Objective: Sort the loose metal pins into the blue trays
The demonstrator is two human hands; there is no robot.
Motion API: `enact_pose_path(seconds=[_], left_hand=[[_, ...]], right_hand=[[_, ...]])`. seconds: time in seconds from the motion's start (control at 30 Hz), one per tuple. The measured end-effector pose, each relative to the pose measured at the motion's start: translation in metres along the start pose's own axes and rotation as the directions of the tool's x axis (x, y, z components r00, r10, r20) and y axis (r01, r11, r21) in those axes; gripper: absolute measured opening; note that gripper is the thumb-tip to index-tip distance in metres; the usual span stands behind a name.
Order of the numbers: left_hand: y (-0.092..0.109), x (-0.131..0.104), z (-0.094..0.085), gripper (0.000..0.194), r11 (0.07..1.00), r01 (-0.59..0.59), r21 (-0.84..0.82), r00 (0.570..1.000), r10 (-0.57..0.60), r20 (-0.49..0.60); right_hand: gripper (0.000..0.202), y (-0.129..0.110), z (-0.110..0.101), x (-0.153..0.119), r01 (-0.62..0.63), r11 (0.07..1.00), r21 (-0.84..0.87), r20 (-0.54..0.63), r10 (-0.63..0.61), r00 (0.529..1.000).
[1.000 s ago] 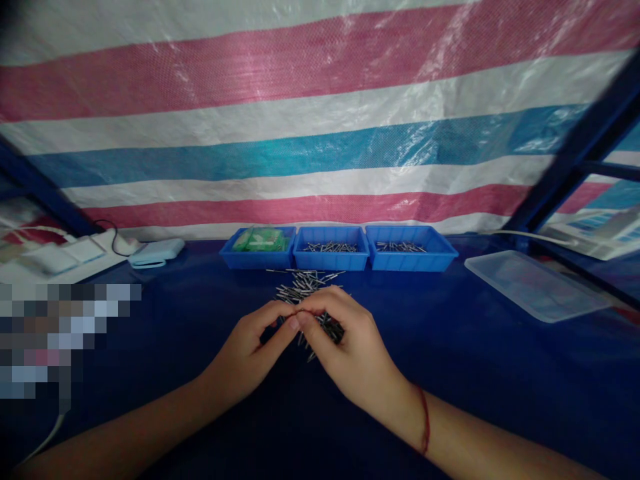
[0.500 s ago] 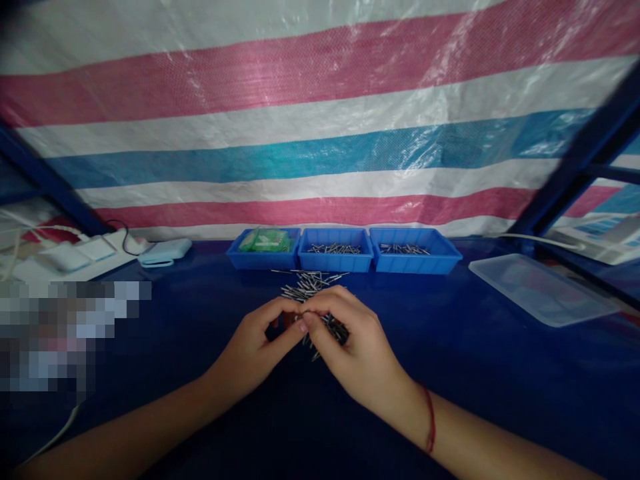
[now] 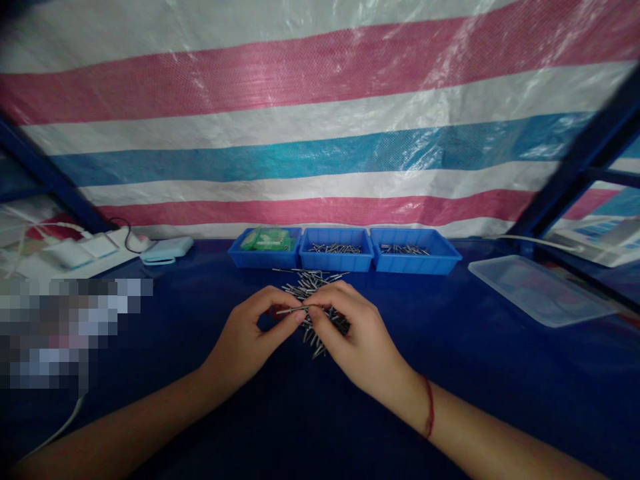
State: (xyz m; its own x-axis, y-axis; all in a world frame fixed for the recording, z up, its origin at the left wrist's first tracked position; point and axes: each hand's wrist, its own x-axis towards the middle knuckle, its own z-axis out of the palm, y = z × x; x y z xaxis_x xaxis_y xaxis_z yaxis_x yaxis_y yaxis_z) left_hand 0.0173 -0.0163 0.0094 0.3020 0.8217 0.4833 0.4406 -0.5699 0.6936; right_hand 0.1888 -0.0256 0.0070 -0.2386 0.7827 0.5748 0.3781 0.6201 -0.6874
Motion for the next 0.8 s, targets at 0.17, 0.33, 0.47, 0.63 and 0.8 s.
enact_pose_path(seconds=[0.17,0.33,0.47,0.63,0.8], left_hand=[[-0.001,0.0,-0.001,0.003,1.0,-0.016,-0.008,1.0,0.015,-0.017],[0.001,-0.002,-0.001,0.004,1.0,-0.023,-0.022,0.999,0.022,-0.025],[0.001,-0.002,-0.001,0.007,0.999,-0.006,-0.036,1.0,0.006,-0.011],[-0.001,-0.002,0.002,0.032,0.999,0.037,-0.019,0.998,-0.036,0.042],[-0.005,-0.003,0.002,0.025,0.993,-0.063,0.097,0.982,0.044,0.183]], right_hand=[[0.013,0.0,0.0,0.001,0.033,0.999,-0.005,0.043,-0.033,0.999],[0.016,-0.001,0.0,0.0,0.047,0.999,-0.007,0.084,-0.046,0.995],[0.016,-0.004,0.001,-0.001,0.058,0.998,-0.015,0.154,-0.055,0.987],[0.015,0.001,-0.018,0.012,0.092,0.987,-0.131,0.118,-0.077,0.99],[0.016,0.034,-0.073,0.035,-0.113,0.761,-0.639,-0.226,-0.046,0.973]])
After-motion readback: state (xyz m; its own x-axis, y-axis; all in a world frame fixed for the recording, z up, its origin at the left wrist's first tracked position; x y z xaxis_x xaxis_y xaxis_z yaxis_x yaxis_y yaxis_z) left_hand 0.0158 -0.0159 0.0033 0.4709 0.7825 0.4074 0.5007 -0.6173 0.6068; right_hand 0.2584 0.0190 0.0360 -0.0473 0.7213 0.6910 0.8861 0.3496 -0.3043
